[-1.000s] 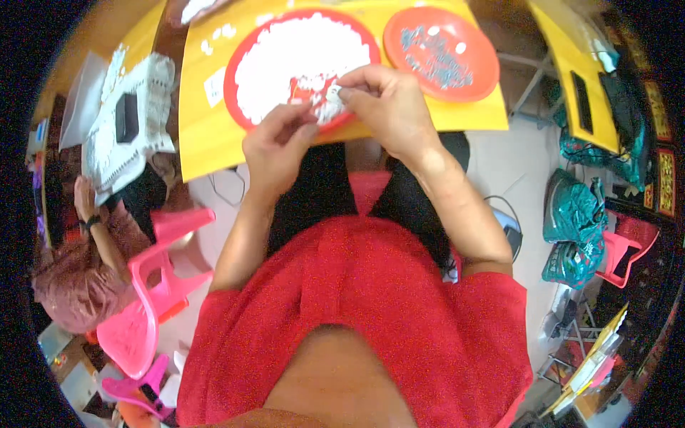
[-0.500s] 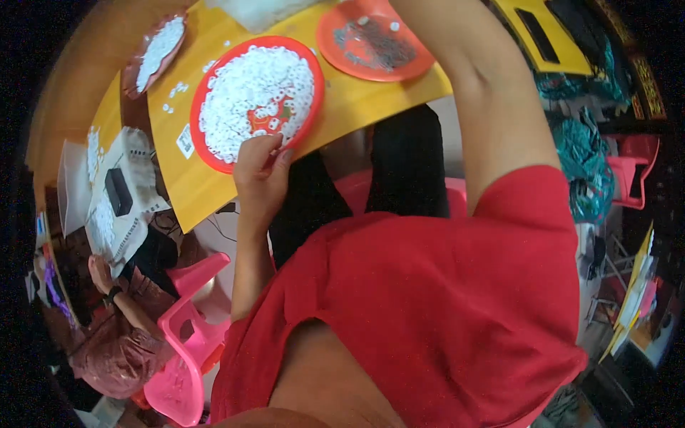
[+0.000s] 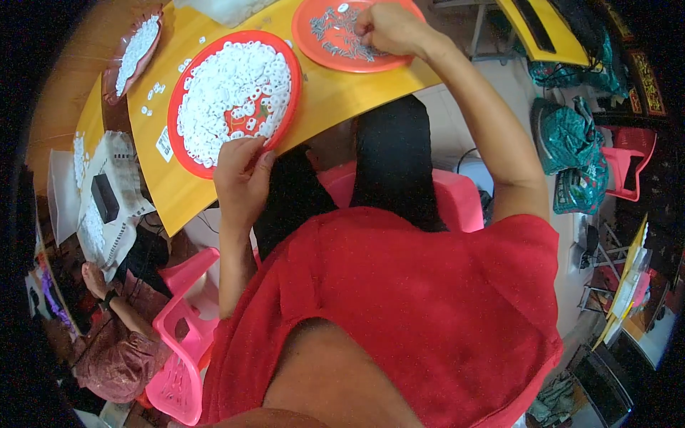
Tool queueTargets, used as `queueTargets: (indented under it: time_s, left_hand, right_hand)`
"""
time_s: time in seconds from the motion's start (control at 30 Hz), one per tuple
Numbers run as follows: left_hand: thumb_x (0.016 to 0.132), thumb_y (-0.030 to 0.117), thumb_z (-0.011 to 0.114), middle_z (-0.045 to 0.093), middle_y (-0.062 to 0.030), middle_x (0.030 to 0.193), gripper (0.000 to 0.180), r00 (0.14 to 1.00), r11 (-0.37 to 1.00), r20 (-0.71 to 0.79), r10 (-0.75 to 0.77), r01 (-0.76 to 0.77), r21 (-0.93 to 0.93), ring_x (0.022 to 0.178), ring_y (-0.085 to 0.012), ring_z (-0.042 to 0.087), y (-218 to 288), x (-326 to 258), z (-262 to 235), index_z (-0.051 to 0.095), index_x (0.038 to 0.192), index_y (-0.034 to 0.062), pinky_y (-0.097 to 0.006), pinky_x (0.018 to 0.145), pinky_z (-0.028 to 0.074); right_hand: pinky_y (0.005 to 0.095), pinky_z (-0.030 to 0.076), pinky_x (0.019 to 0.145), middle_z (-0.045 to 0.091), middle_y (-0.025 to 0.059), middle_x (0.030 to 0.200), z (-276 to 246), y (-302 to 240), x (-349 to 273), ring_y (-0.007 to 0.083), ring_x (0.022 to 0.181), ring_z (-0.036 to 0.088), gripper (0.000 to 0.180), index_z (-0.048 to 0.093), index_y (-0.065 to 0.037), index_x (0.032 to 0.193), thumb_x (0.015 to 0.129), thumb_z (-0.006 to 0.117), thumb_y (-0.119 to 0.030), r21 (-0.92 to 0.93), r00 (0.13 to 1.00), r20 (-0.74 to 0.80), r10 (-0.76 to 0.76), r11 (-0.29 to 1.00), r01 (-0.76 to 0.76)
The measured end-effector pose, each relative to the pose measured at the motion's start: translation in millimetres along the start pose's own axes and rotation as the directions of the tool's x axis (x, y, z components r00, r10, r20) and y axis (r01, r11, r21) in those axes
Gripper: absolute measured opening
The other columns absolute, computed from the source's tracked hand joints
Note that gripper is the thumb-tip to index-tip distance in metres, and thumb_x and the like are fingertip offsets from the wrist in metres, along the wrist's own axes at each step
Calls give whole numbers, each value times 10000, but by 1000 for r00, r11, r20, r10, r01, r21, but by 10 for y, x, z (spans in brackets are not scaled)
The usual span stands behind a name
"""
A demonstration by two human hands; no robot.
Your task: Assembling small white plastic pieces with silver metal rings manually.
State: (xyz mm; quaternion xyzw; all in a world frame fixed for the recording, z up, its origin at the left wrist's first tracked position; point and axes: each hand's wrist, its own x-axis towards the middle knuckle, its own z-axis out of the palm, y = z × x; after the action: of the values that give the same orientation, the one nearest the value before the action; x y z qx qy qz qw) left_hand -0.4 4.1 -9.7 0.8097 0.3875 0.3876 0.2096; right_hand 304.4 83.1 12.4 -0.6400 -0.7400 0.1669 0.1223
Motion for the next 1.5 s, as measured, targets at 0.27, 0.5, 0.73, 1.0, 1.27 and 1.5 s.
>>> queueTargets:
  time_s: [0.27,0.5,0.73,1.0,1.27,1.5]
  left_hand:
    - [681,2,654,574,-113,796,195,988,982,52,-145,150,-115,733,-238,543,27,7,-64,587,863,-5,-298,630,445]
    - [705,15,648,582,-119,811,189,961,954,118,-252,267,-139,698,-205,569,2,49,-157,593,885,-9,-271,623,455]
    - [694,27,627,574,-140,790,156,965,983,187,-182,176,47,725,-253,562,-162,375,-153,605,842,-16,-313,653,443]
    - [659,8,612,564,-155,769,149,924,978,353,-148,84,190,770,-301,539,-258,591,-75,622,805,-21,-359,696,430]
    - [649,-17,603,564,-146,764,143,948,981,305,-90,32,192,748,-303,546,-291,519,-79,624,790,-6,-358,680,439]
    - [651,-28,591,570,-147,773,156,951,975,295,-98,32,219,765,-306,558,-323,488,-88,630,799,2,-355,688,447]
  right_hand:
    - [328,457,669,585,148,757,69,44,70,260,714,579,196,584,-3,891,694,595,-4,-77,999,53,2,997,2]
    - [251,388,465,504,36,559,-104,150,-22,108,522,466,107,544,-5,689,699,457,56,605,971,-35,237,778,-168]
    - [247,381,476,492,29,612,-52,54,-104,95,560,456,142,555,4,725,692,449,94,523,986,-35,163,843,-121]
    - [323,463,681,584,143,811,226,9,-42,270,723,572,221,591,4,887,675,567,62,133,991,-36,-127,982,131]
    - [348,442,667,569,170,825,173,-126,48,274,769,564,133,556,30,817,685,566,45,4,988,106,-110,994,110]
    - [365,420,659,552,188,770,152,-29,75,307,753,556,112,523,20,835,723,532,13,5,994,41,-100,995,100]
